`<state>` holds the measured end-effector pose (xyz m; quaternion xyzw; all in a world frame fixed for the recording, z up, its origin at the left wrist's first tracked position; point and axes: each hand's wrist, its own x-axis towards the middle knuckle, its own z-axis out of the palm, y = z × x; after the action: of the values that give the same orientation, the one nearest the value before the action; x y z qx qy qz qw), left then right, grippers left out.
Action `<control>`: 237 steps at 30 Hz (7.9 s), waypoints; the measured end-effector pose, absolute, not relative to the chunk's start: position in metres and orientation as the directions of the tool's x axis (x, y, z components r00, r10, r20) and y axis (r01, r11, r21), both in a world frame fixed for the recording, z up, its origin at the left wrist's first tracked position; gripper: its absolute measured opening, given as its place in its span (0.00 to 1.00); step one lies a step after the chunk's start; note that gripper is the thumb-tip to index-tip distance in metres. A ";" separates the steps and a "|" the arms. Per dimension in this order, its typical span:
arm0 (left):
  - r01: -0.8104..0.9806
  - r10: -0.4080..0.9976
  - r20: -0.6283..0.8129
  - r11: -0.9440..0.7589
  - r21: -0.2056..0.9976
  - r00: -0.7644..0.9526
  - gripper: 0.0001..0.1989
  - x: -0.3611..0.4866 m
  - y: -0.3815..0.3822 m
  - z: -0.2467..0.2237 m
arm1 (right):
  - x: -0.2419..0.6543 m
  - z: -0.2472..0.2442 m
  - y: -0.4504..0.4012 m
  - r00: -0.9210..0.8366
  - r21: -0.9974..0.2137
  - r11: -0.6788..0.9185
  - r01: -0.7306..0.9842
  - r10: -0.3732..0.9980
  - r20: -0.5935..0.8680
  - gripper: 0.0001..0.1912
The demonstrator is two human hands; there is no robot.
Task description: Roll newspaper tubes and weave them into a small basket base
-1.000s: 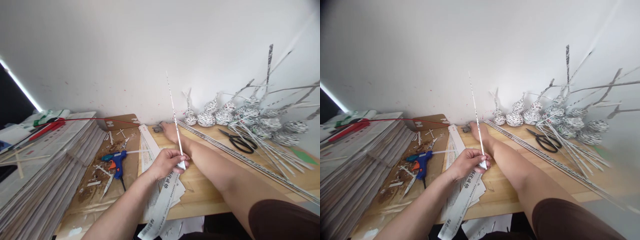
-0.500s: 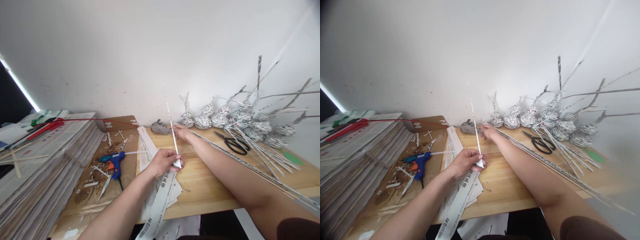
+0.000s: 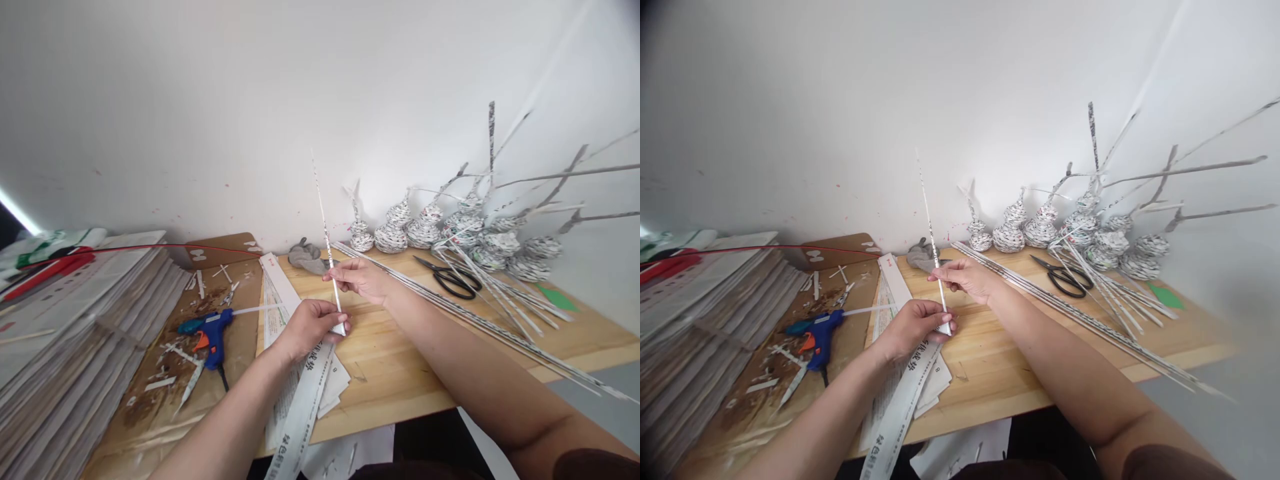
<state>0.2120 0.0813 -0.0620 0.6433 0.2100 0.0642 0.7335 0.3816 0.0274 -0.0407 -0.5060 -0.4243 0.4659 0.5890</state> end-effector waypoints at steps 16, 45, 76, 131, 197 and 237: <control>0.180 0.359 -0.234 0.177 0.968 0.904 0.17 0.210 0.076 -0.060 | 0.381 -0.024 0.018 0.255 -0.995 0.075 -0.062 0.965 0.057 0.15; 0.183 0.272 -0.227 0.177 0.967 0.935 0.17 0.207 0.073 -0.051 | 0.386 -0.016 0.012 0.138 -0.991 0.030 -0.134 0.990 0.011 0.16; 0.208 0.257 -0.264 0.225 0.952 0.930 0.17 0.206 0.071 -0.047 | 0.382 -0.012 0.008 0.137 -0.995 0.045 -0.094 0.990 0.032 0.16; 0.149 0.252 -0.194 0.189 0.971 0.948 0.17 0.202 0.071 -0.038 | 0.385 -0.008 0.003 0.057 -0.968 0.145 0.204 0.986 0.159 0.15; 0.097 0.266 -0.152 0.209 0.973 0.952 0.14 0.202 0.077 -0.046 | 0.388 -0.007 -0.002 -0.159 -0.988 0.082 0.131 0.985 0.061 0.12; 0.074 0.460 -0.079 0.030 0.997 0.885 0.14 0.205 0.091 -0.047 | 0.384 -0.002 -0.003 0.128 -0.941 0.146 0.304 0.973 0.193 0.12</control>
<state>0.2054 0.0910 -0.0474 0.6824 0.1955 0.1396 0.6904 0.3841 -0.0027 -0.0022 -0.5609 -0.5689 0.3349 0.4996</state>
